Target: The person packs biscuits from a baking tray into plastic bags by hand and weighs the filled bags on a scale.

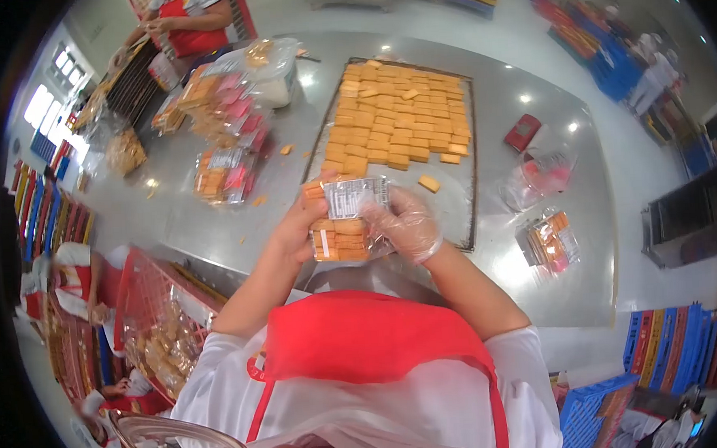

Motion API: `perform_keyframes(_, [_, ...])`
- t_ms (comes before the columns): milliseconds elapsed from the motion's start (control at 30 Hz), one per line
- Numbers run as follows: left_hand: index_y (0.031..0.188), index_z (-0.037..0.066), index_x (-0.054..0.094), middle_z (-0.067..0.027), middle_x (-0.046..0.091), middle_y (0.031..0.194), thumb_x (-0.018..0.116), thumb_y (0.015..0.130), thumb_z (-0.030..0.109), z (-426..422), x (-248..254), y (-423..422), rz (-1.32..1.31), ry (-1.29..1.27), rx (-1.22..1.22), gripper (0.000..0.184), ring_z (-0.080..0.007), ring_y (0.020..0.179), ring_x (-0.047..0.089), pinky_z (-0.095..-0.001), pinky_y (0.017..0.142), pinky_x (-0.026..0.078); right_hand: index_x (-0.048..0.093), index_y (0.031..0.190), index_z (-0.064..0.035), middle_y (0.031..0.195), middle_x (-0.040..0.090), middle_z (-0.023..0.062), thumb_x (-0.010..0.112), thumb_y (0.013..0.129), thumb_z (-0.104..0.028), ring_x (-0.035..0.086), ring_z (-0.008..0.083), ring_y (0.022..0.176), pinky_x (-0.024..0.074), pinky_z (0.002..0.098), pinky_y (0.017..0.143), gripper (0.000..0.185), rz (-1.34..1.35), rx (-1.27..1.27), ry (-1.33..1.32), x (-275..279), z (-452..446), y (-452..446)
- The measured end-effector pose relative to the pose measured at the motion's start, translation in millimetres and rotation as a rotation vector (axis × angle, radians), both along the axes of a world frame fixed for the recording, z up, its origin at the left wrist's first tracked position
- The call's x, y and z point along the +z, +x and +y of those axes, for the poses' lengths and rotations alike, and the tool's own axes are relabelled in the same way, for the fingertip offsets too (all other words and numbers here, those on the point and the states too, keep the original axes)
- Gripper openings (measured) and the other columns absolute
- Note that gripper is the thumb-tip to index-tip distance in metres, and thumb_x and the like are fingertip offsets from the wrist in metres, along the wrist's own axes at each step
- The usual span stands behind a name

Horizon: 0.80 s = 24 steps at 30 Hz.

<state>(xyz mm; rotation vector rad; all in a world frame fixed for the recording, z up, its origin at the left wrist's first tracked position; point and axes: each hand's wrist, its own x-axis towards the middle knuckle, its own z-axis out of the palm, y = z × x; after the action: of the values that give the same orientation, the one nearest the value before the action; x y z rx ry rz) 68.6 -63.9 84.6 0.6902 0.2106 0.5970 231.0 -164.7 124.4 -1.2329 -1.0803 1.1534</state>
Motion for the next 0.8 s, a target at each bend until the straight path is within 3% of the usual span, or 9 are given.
perform_keyframes(133, [0.135, 0.010, 0.019, -0.0153, 0.042, 0.125, 0.060, 0.080, 0.030, -15, 12, 0, -0.146, -0.068, 0.065, 0.071, -0.0254, 0.112, 0.045, -0.0391, 0.092, 0.039, 0.057, 0.086, -0.0008, 0.066, 0.054, 0.0006, 0.057, 0.082, -0.018, 0.051, 0.0073, 0.058, 0.0428, 0.0226, 0.052, 0.018, -0.099, -0.178, 0.080, 6, -12, 28])
perform_keyframes(200, [0.135, 0.011, 0.018, -0.0164, 0.040, 0.125, 0.056, 0.081, 0.038, -2, 24, -19, -0.162, 0.216, 0.066, 0.071, -0.0263, 0.113, 0.044, -0.0389, 0.094, 0.037, 0.056, 0.083, -0.0007, 0.065, 0.055, 0.0013, 0.057, 0.081, -0.017, 0.052, 0.0082, 0.058, 0.0427, 0.0243, 0.051, 0.016, -0.138, -0.324, 0.104, 32, -25, 59])
perform_keyframes(333, [0.132, 0.010, 0.027, -0.0156, 0.043, 0.123, 0.055, 0.083, 0.033, 44, -10, -79, 0.316, 0.607, 0.625, 0.061, -0.0227, 0.109, 0.047, -0.0337, 0.090, 0.037, 0.055, 0.080, -0.0025, 0.061, 0.055, 0.0026, 0.058, 0.081, -0.017, 0.052, 0.0085, 0.059, 0.0422, 0.0242, 0.051, 0.015, -0.139, -0.789, 0.313, 75, -49, 154])
perform_keyframes(400, [0.127, 0.007, 0.036, -0.0140, 0.046, 0.119, 0.052, 0.086, 0.024, 46, -13, -101, 0.635, 0.667, 0.856, 0.047, -0.0193, 0.105, 0.048, -0.0313, 0.087, 0.037, 0.055, 0.080, -0.0023, 0.063, 0.054, 0.0049, 0.058, 0.081, -0.023, 0.052, 0.0109, 0.058, 0.0426, 0.0260, 0.054, 0.021, -0.529, -1.073, 0.289, 82, -68, 224])
perform_keyframes(467, [0.123, 0.005, 0.040, -0.0114, 0.049, 0.115, 0.050, 0.087, 0.017, 50, -39, -131, 0.805, 0.581, 0.982, 0.039, -0.0182, 0.103, 0.048, -0.0312, 0.088, 0.037, 0.055, 0.081, -0.0011, 0.067, 0.054, 0.0083, 0.057, 0.079, -0.026, 0.051, 0.0143, 0.057, 0.0431, 0.0294, 0.055, 0.025, -0.443, -1.135, 0.379, 86, -76, 278])
perform_keyframes(567, [0.120, 0.003, 0.042, -0.0102, 0.051, 0.111, 0.052, 0.085, 0.012, 65, -109, -178, 0.954, 0.676, 1.000, 0.037, -0.0193, 0.101, 0.049, -0.0315, 0.088, 0.038, 0.051, 0.071, -0.0035, 0.062, 0.047, 0.0027, 0.058, 0.080, -0.027, 0.048, 0.0104, 0.059, 0.0425, 0.0252, 0.054, 0.026, -0.760, -1.285, 0.075, 65, -86, 347])
perform_keyframes(667, [0.113, 0.000, 0.047, -0.0120, 0.051, 0.108, 0.053, 0.082, 0.007, 51, -114, -171, 1.261, 0.916, 0.981, 0.032, -0.0230, 0.101, 0.049, -0.0324, 0.088, 0.038, 0.055, 0.074, -0.0006, 0.067, 0.051, 0.0064, 0.055, 0.079, -0.029, 0.051, 0.0146, 0.063, 0.0444, 0.0293, 0.061, 0.029, -0.716, -1.338, -0.119, 8, -76, 418])
perform_keyframes(767, [0.113, -0.002, 0.046, -0.0151, 0.050, 0.110, 0.053, 0.083, 0.009, 48, -110, -162, 1.359, 1.163, 0.919, 0.033, -0.0273, 0.102, 0.049, -0.0335, 0.090, 0.036, 0.057, 0.093, -0.0027, 0.078, 0.059, 0.0106, 0.057, 0.077, -0.031, 0.056, 0.0190, 0.072, 0.0446, 0.0306, 0.070, 0.032, -0.623, -0.839, -0.496, -37, -72, 451])
perform_keyframes(800, [0.112, -0.003, 0.046, -0.0152, 0.050, 0.110, 0.053, 0.083, 0.009, 46, -109, -161, 1.375, 1.187, 0.911, 0.033, -0.0277, 0.103, 0.048, -0.0337, 0.090, 0.036, 0.057, 0.097, -0.0044, 0.083, 0.060, 0.0110, 0.057, 0.077, -0.031, 0.057, 0.0199, 0.075, 0.0446, 0.0311, 0.071, 0.033, -0.816, -0.853, -0.663, -41, -70, 448])
